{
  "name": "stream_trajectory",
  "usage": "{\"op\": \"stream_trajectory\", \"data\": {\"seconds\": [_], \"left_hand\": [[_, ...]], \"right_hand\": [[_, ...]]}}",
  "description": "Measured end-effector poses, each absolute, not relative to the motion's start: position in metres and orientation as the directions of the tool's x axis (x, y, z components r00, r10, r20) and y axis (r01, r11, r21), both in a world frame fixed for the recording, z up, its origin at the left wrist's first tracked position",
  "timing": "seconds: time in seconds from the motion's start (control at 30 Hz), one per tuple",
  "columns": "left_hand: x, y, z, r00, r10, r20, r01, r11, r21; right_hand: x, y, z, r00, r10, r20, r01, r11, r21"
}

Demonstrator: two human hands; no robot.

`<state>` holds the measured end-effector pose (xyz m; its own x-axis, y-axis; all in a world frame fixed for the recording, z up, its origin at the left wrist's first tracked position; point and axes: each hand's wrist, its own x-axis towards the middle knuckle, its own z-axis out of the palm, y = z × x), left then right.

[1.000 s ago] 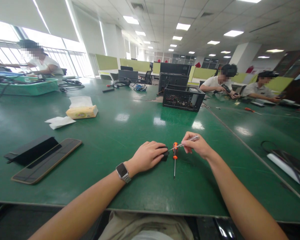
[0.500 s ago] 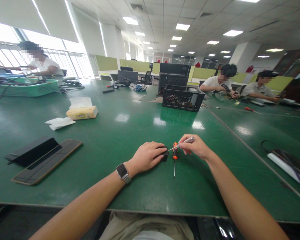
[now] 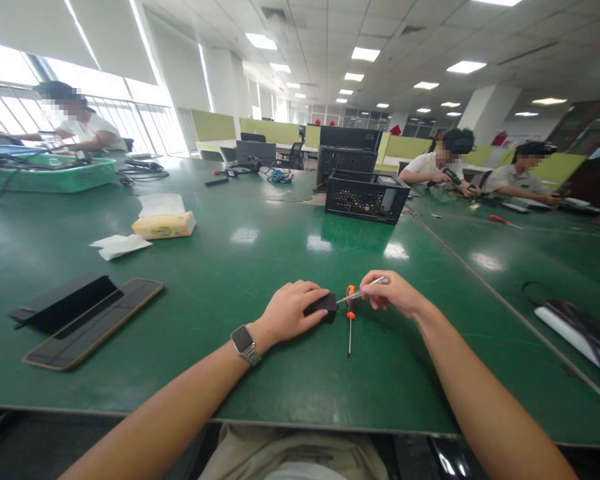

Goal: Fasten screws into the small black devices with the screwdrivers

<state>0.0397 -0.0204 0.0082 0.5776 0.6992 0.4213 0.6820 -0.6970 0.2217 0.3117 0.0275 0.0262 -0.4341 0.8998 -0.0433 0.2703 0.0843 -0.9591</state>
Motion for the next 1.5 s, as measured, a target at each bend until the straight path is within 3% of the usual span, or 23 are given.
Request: {"op": "stream_trajectory", "data": {"seconds": [0.2,1.03,1.5], "left_hand": [[0.037,-0.018,0.005,0.563,0.700,0.440,0.661,-0.700,0.269],[0.035,-0.020,0.010,0.542,0.693,0.476,0.696,-0.687,0.208],[0.036,-0.020,0.011,0.542,0.670,0.508,0.714,-0.685,0.142]], "right_hand": [[0.315,0.032,0.025,-0.461,0.887,0.017,0.464,0.258,-0.847],[0.288,0.018,0.012,-0.640,0.768,0.035,0.443,0.406,-0.799],[0.288,0.014,0.019,-0.578,0.812,0.082,0.593,0.487,-0.642]]}}
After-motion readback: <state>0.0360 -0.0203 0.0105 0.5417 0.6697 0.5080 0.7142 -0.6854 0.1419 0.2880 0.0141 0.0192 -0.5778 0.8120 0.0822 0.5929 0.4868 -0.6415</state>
